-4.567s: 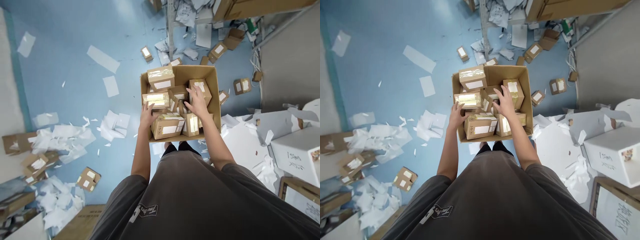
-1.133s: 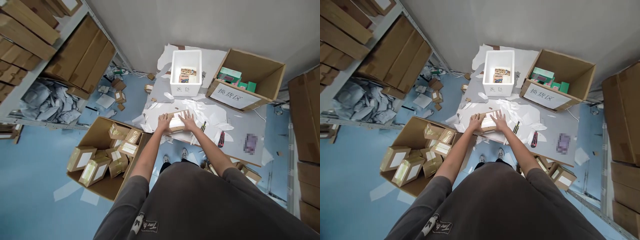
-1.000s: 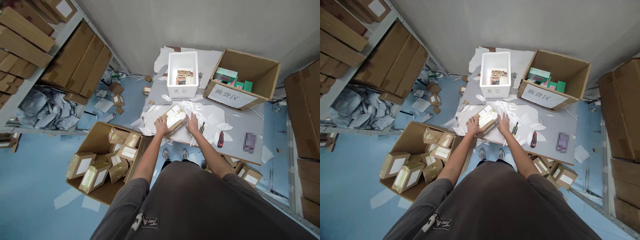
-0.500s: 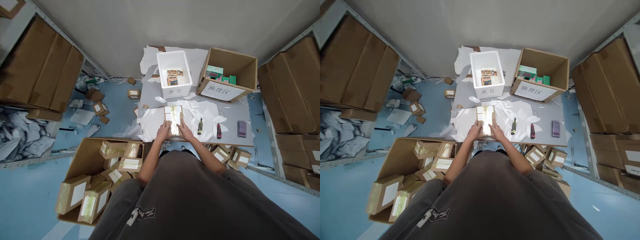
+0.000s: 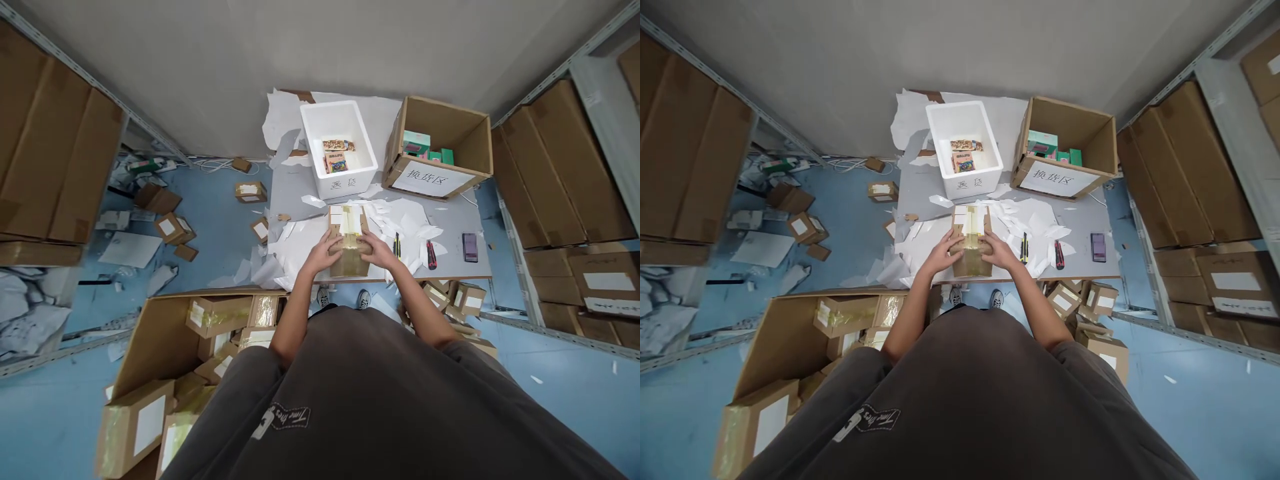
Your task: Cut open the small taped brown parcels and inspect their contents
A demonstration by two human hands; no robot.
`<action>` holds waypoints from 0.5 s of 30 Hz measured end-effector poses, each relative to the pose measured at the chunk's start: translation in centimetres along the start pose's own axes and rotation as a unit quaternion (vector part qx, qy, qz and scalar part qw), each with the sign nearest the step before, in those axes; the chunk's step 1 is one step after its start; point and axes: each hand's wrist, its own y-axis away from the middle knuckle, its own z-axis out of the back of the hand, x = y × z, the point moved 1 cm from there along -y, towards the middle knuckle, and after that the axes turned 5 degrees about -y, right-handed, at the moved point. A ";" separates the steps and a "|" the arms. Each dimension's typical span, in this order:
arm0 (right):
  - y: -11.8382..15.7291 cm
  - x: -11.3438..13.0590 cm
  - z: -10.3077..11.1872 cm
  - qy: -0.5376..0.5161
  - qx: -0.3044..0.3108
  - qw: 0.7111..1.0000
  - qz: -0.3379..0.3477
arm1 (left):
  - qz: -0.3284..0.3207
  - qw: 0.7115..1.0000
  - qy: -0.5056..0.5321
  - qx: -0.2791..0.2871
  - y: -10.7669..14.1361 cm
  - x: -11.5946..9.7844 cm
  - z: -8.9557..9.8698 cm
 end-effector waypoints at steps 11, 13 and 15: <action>-5.7 -0.2 1.5 0.026 -0.073 0.993 -0.093 | 0.130 0.989 -0.031 -0.069 -4.1 -4.6 -0.7; -4.1 -0.7 1.5 0.044 -0.067 0.994 -0.069 | 0.098 0.991 -0.078 -0.043 -2.6 -4.8 -1.2; -1.8 -1.1 1.8 0.070 -0.049 0.996 -0.022 | 0.058 0.990 -0.128 -0.013 -0.7 -5.1 -1.5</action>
